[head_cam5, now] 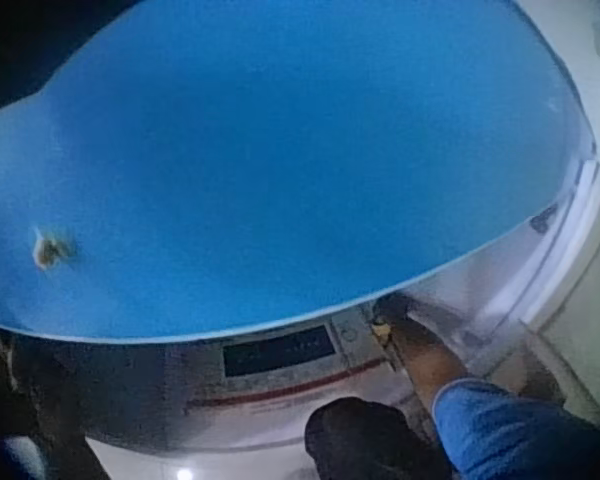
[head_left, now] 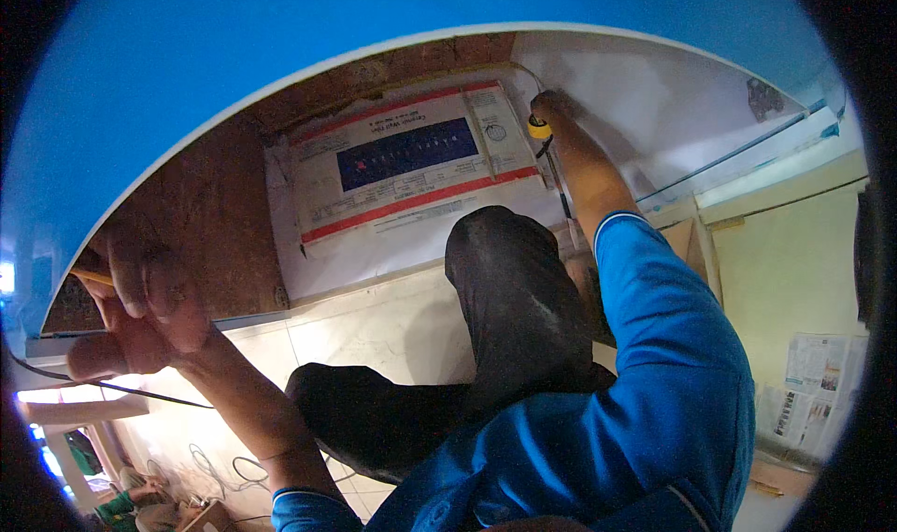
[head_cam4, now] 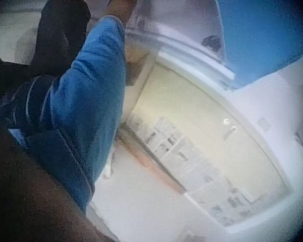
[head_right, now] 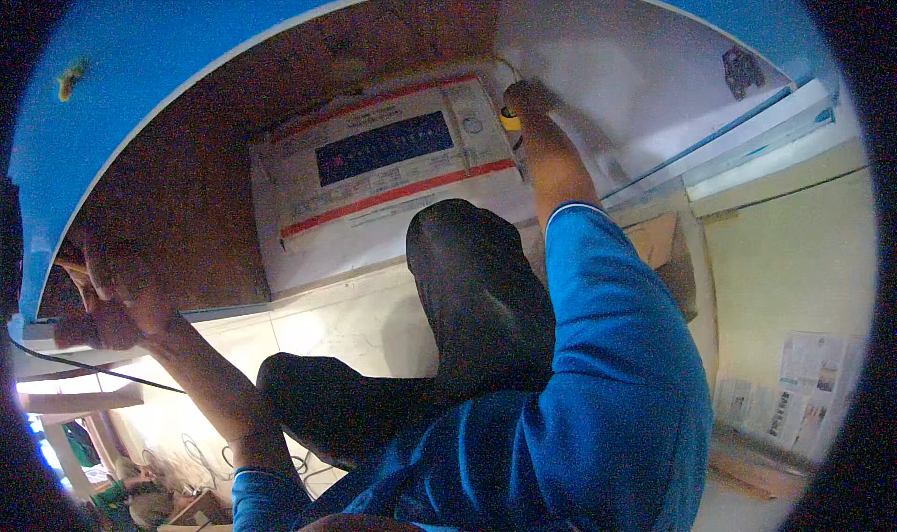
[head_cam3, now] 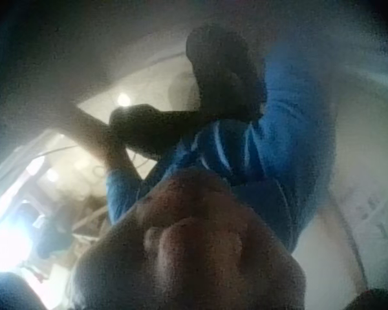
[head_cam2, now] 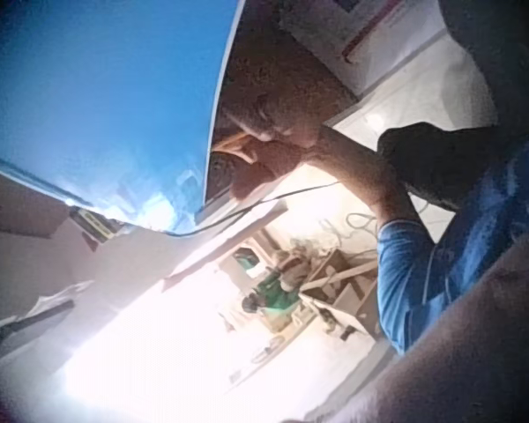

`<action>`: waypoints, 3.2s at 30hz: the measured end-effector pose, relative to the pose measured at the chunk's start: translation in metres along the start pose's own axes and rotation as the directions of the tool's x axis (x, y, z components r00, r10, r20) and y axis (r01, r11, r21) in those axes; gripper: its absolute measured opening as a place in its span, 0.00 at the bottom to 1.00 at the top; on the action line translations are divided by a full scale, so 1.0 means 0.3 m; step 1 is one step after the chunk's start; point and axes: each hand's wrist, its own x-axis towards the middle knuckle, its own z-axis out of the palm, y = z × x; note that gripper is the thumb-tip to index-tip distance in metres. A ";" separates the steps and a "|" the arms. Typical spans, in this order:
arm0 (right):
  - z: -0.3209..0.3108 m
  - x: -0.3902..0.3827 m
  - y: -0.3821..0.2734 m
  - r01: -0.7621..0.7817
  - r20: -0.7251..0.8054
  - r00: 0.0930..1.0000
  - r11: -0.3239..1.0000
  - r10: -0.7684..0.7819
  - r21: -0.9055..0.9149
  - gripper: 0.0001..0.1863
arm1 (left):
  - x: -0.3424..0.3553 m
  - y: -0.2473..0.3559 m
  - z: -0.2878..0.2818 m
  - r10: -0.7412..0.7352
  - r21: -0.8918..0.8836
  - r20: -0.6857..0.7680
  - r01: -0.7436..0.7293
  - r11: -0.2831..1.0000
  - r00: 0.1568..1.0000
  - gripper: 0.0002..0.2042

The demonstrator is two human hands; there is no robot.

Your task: The person measures and marks a large gray board with a tape measure and pencil, then measures a white cabinet door and a cardboard box. The person kneels on the floor and uses a yellow tape measure and pencil to mark measurements on the surfaces.

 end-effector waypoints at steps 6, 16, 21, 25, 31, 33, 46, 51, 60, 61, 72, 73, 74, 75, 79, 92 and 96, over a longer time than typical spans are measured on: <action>0.057 0.103 -0.066 0.160 0.023 0.987 0.983 -0.158 -0.095 0.17 | 0.088 0.040 0.054 -0.025 0.045 -0.051 0.027 0.999 0.998 0.24; -0.032 0.177 -0.003 0.333 0.055 0.942 0.911 -0.330 -0.243 0.17 | -0.051 0.088 -0.078 -0.079 0.472 -0.261 0.199 0.859 0.962 0.16; -0.017 0.350 0.209 0.474 0.301 0.880 0.645 -0.367 -0.599 0.21 | -0.181 -0.020 -0.165 -0.106 0.645 -0.385 0.349 0.680 0.917 0.16; 0.052 0.305 0.175 0.491 0.168 0.853 0.649 -0.495 -0.581 0.20 | -0.256 -0.121 -0.214 -0.160 0.727 -0.477 0.490 0.482 0.864 0.16; -0.033 0.288 0.156 0.472 0.169 0.873 0.707 -0.457 -0.526 0.21 | -0.356 -0.267 -0.230 -0.254 0.753 -0.558 0.611 0.245 0.790 0.16; -0.013 0.335 0.260 0.449 0.162 0.883 0.694 -0.441 -0.562 0.21 | -0.392 -0.342 -0.252 -0.293 0.754 -0.555 0.620 0.216 0.778 0.17; -0.024 0.303 -0.012 0.593 0.314 0.792 0.540 -0.523 -0.598 0.17 | -0.565 -0.655 -0.367 -0.351 0.777 -0.623 0.605 -0.173 0.699 0.17; -0.079 0.584 0.366 0.278 0.202 0.960 0.707 -0.192 -0.651 0.15 | -0.551 -0.830 -0.415 -0.389 0.837 -0.537 0.529 -0.138 0.749 0.17; 0.090 0.675 0.137 0.459 0.195 0.876 0.638 -0.441 -0.618 0.15 | -0.546 -0.951 -0.529 -0.342 0.789 -0.608 0.497 -0.361 0.716 0.18; 0.096 0.683 0.149 0.457 0.190 0.877 0.641 -0.442 -0.617 0.15 | -0.538 -0.974 -0.539 -0.340 0.791 -0.602 0.485 -0.373 0.722 0.18; 0.196 0.743 0.055 0.459 0.149 0.870 0.662 -0.470 -0.593 0.16 | -0.541 -1.157 -0.668 -0.272 0.743 -0.625 0.451 -0.495 0.732 0.20; 0.210 0.738 0.066 0.454 0.140 0.873 0.671 -0.468 -0.587 0.16 | -0.546 -1.182 -0.679 -0.267 0.738 -0.628 0.450 -0.503 0.731 0.20; 0.227 0.735 0.067 0.451 0.136 0.875 0.678 -0.465 -0.581 0.16 | -0.550 -1.201 -0.692 -0.262 0.734 -0.629 0.448 -0.511 0.732 0.20; 0.238 0.733 0.072 0.447 0.134 0.878 0.688 -0.459 -0.572 0.16 | -0.554 -1.219 -0.697 -0.262 0.728 -0.634 0.447 -0.520 0.728 0.20; 0.292 0.721 0.055 0.428 0.111 0.889 0.719 -0.445 -0.547 0.16 | -0.572 -1.270 -0.724 -0.261 0.705 -0.655 0.449 -0.549 0.709 0.20; 0.383 0.752 0.031 0.417 0.075 0.887 0.719 -0.456 -0.556 0.16 | -0.593 -1.343 -0.770 -0.231 0.579 -0.760 0.472 -0.664 0.608 0.18; 0.404 0.830 0.181 0.516 0.094 0.738 0.468 -0.669 -0.718 0.18 | -0.605 -1.350 -0.778 -0.235 0.645 -0.704 0.464 -0.608 0.671 0.19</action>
